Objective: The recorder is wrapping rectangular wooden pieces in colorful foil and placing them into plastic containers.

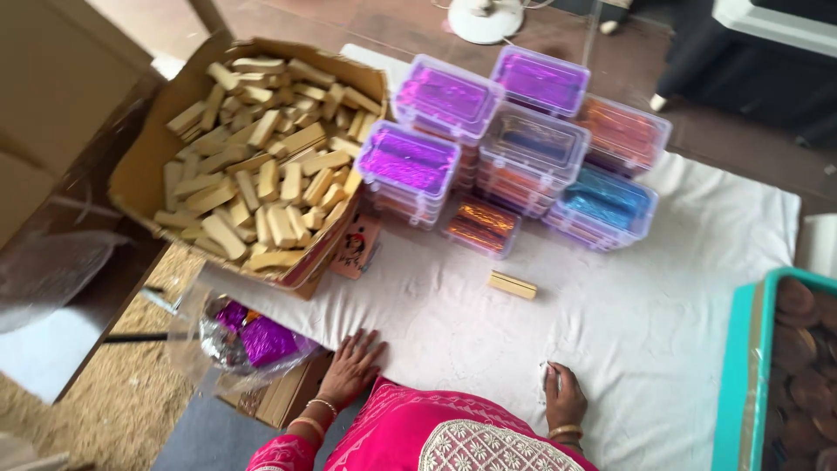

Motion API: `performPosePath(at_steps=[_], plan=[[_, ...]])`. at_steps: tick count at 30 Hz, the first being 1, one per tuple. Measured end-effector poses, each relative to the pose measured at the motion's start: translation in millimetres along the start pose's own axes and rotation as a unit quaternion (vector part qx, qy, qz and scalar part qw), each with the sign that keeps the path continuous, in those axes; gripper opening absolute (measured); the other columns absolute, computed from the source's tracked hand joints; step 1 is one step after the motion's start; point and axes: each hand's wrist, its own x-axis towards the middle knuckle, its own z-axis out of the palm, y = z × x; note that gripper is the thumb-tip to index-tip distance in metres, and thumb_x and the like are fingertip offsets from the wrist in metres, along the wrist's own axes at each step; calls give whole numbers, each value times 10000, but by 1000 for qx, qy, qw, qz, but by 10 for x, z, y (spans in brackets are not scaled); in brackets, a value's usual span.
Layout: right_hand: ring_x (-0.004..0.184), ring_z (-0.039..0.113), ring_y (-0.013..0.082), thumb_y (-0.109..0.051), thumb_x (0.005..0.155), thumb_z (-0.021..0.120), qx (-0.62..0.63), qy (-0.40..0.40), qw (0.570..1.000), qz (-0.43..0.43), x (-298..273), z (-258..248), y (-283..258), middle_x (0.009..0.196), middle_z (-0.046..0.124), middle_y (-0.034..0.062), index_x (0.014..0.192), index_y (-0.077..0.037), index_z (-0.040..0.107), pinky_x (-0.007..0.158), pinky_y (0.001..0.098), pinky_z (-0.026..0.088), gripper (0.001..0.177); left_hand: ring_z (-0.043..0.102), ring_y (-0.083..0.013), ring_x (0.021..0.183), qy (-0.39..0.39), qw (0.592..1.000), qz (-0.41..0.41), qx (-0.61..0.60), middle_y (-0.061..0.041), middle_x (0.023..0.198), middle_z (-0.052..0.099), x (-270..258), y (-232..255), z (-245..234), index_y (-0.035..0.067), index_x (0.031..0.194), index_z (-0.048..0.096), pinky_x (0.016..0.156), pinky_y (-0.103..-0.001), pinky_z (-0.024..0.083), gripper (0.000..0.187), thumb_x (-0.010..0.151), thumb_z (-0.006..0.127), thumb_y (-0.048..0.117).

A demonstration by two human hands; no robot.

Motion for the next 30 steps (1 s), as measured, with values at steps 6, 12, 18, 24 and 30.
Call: performPosePath(at_steps=[6,12,18,24,30], plan=[[998,735,265,-323,1023,586,-26,-25,999,-6,-3,-32,-3,1108,766,56,1144,-149,727,820,383,581,254,135,-282,1545,-3,996,-86,-8,-32,1661,235,-340,-136,-5,276,1543,381,1255,-474,101,570,997,529,349],[1049,703,288,-299,1066,598,0,-9,998,-61,-78,-36,43,1145,734,95,1177,-124,710,874,396,563,236,129,-314,1544,-1,993,-91,-72,-63,1669,226,-353,-97,-163,259,1539,403,1248,-487,123,642,934,616,266],[1013,704,268,-259,1090,635,-5,31,999,-45,-149,-15,-109,1069,730,127,1147,-78,716,844,388,557,206,415,-362,1350,108,983,-70,-128,-148,1411,508,-450,-491,122,102,1324,564,1160,-493,326,392,953,640,205],[705,632,114,-191,1100,648,71,-1,995,75,-189,131,-418,845,705,77,1187,-53,727,618,278,494,181,536,-377,1141,278,856,-412,-145,-181,1156,605,-745,-1207,26,52,1152,619,1042,-490,437,250,930,661,158],[721,547,114,-200,1084,623,247,-129,955,105,-68,898,-588,906,684,46,1183,-73,723,560,263,413,189,483,-502,1234,302,777,-538,-120,-352,1263,545,-1009,-2505,1092,-116,1330,441,1062,-555,370,863,757,894,343]])
